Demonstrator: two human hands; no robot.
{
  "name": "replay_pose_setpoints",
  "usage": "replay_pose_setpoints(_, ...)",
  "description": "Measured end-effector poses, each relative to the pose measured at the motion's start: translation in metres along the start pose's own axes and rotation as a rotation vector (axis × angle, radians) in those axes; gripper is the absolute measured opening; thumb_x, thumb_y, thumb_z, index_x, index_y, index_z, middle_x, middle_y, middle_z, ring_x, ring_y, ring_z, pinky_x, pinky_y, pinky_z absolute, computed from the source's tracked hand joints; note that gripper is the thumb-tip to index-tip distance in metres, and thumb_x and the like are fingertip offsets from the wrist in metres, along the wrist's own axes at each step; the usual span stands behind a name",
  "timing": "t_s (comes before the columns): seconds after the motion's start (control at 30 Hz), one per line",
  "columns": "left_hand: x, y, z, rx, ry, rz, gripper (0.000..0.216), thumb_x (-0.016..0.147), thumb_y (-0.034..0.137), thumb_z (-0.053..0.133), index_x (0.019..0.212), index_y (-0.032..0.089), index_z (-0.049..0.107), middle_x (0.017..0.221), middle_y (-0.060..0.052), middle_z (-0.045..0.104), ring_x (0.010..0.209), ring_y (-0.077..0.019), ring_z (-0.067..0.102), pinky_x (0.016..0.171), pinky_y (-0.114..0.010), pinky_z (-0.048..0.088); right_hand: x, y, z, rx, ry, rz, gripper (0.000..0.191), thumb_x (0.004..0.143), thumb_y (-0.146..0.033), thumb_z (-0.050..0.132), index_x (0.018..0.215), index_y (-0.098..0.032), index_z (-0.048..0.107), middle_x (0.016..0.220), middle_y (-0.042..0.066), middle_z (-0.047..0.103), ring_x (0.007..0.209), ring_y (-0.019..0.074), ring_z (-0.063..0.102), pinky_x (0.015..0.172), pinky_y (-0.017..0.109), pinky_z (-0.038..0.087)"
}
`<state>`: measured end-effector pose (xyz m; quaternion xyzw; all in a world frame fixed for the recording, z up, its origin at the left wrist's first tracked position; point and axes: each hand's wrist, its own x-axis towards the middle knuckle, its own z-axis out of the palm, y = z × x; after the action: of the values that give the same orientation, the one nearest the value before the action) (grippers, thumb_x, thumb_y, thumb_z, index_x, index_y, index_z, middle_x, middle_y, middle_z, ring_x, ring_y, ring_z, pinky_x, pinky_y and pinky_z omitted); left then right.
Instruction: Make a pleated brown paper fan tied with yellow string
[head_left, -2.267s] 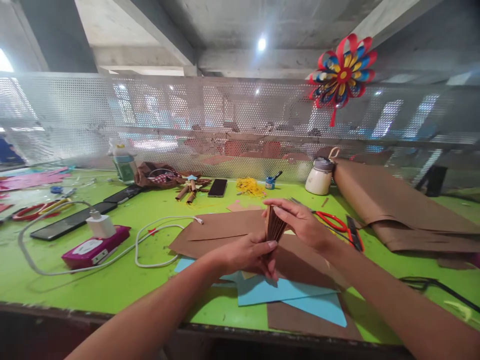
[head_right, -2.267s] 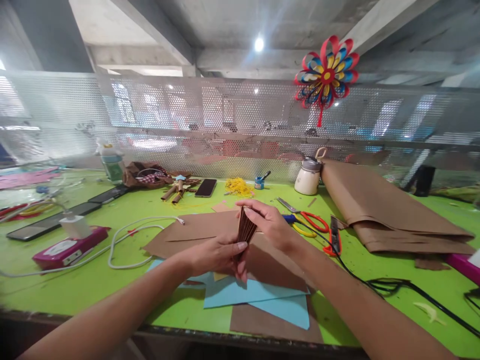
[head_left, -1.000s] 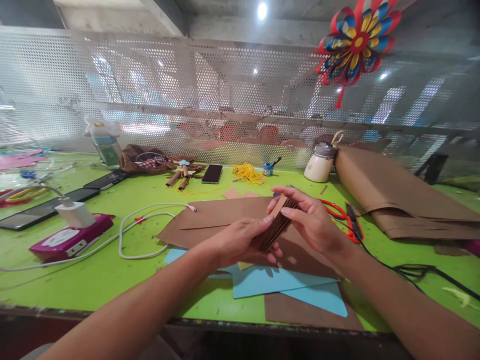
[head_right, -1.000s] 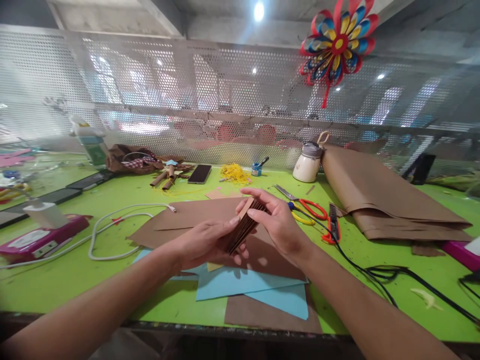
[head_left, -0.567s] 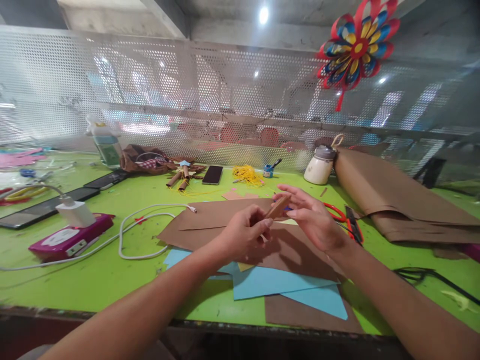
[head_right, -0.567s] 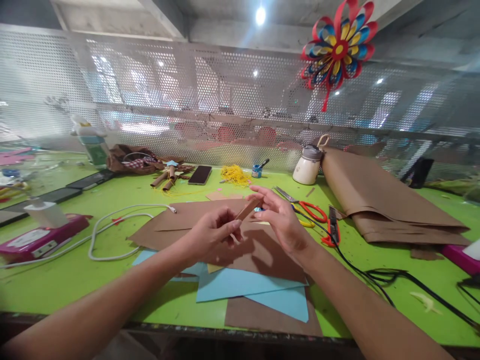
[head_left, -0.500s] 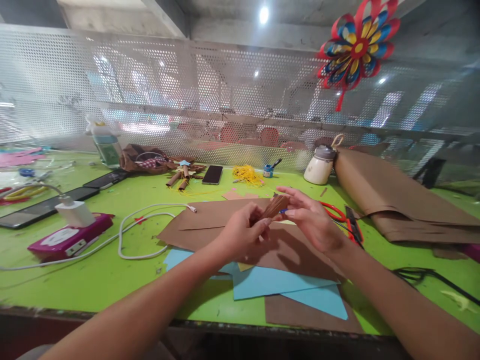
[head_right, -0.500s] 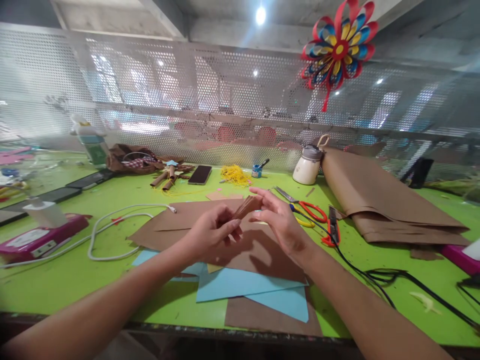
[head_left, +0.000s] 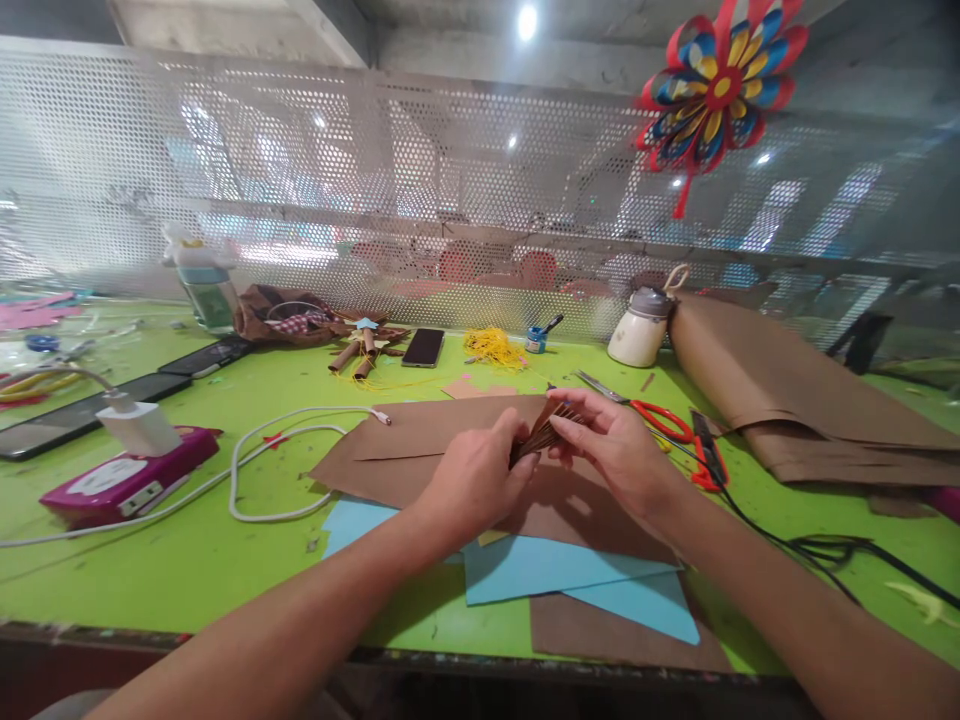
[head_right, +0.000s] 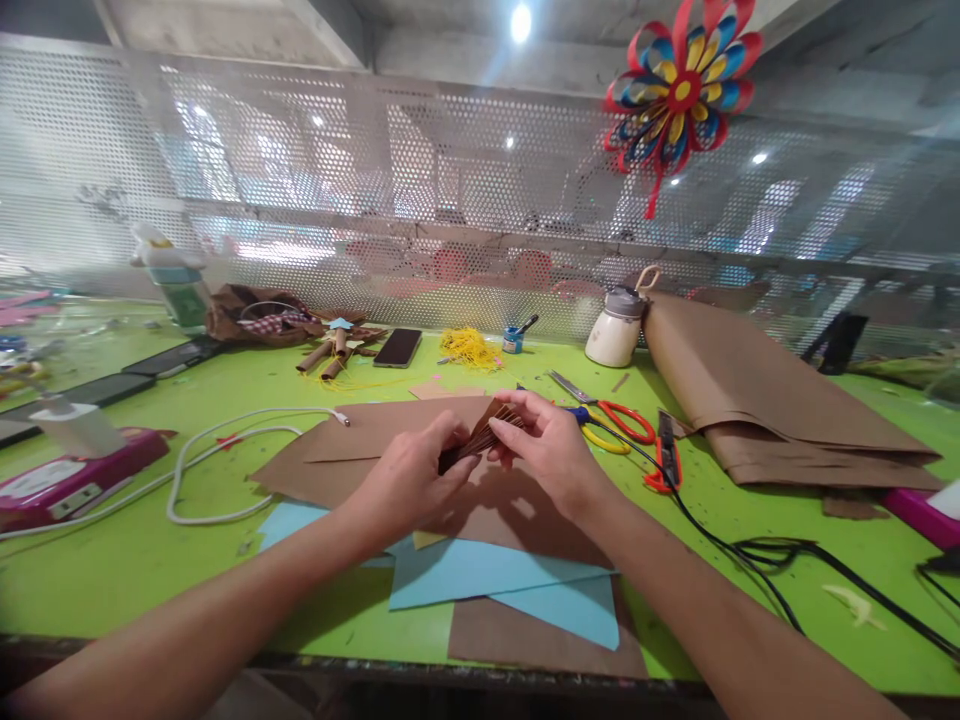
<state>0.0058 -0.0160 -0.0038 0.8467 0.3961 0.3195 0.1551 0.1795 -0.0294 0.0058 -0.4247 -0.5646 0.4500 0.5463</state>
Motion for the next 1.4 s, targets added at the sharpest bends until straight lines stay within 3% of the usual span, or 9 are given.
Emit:
replay_pose_setpoints(0.23,0.005,-0.001,0.006,-0.400,-0.068,-0.122,0.027,0.072,0.036,0.063,0.078,0.019,0.044,0.068,0.001,0.058,0.059,-0.0119,0.052,0.053,-0.022,0.035,0.000,0.000,0.001,-0.024,0.004,0.016,0.031,0.070,-0.031,0.068,0.094,-0.017,0.054,0.076,0.001,0.062,0.056,0.0105,0.056,0.053,0.025,0.043)
replay_pose_setpoints(0.4,0.009,0.000,0.004,-0.898,-0.264,-0.313,0.034,0.076,0.032,0.060,0.099,0.018,0.041,0.069,0.000,0.061,0.053,-0.0126,0.057,0.053,-0.028,0.046,0.000,0.002,0.000,-0.006,-0.008,0.006,0.030,0.072,-0.028,0.066,0.097,-0.017,0.053,0.078,0.001,0.062,0.058,0.0107,0.056,0.054,0.025,0.042)
replay_pose_setpoints(0.5,0.010,-0.001,0.001,-1.095,-0.412,-0.323,0.040,0.078,0.039,0.060,0.106,0.015,0.044,0.072,-0.003,0.061,0.056,-0.0138,0.060,0.057,-0.031,0.050,-0.001,0.000,0.001,-0.012,-0.023,0.002,0.031,0.072,-0.027,0.065,0.099,-0.017,0.053,0.078,0.001,0.062,0.060,0.0112,0.056,0.054,0.025,0.042)
replay_pose_setpoints(0.63,0.009,-0.005,0.001,-1.149,-0.534,-0.325,0.040,0.078,0.046,0.059,0.100,0.013,0.051,0.074,-0.006,0.061,0.061,-0.0133,0.061,0.060,-0.029,0.050,-0.002,-0.001,0.002,-0.022,-0.028,0.004,0.029,0.071,-0.026,0.065,0.096,-0.017,0.053,0.073,-0.001,0.060,0.057,0.0111,0.055,0.054,0.026,0.042)
replay_pose_setpoints(1.03,0.011,-0.007,-0.002,-1.096,-0.537,-0.345,0.036,0.084,0.045,0.051,0.099,0.013,0.052,0.075,-0.006,0.062,0.060,-0.0101,0.058,0.056,-0.023,0.046,0.000,0.003,0.000,0.024,-0.030,0.020,0.028,0.068,-0.026,0.065,0.092,-0.017,0.052,0.072,-0.001,0.060,0.056,0.0110,0.055,0.052,0.025,0.041)
replay_pose_setpoints(1.4,0.008,-0.009,0.001,-1.157,-0.558,-0.451,0.039,0.082,0.046,0.052,0.093,0.009,0.057,0.073,-0.007,0.062,0.058,-0.0130,0.058,0.057,-0.028,0.048,0.000,0.000,0.001,0.009,-0.012,-0.027,0.027,0.068,-0.022,0.063,0.092,-0.017,0.052,0.073,-0.001,0.060,0.057,0.0115,0.056,0.052,0.026,0.042)
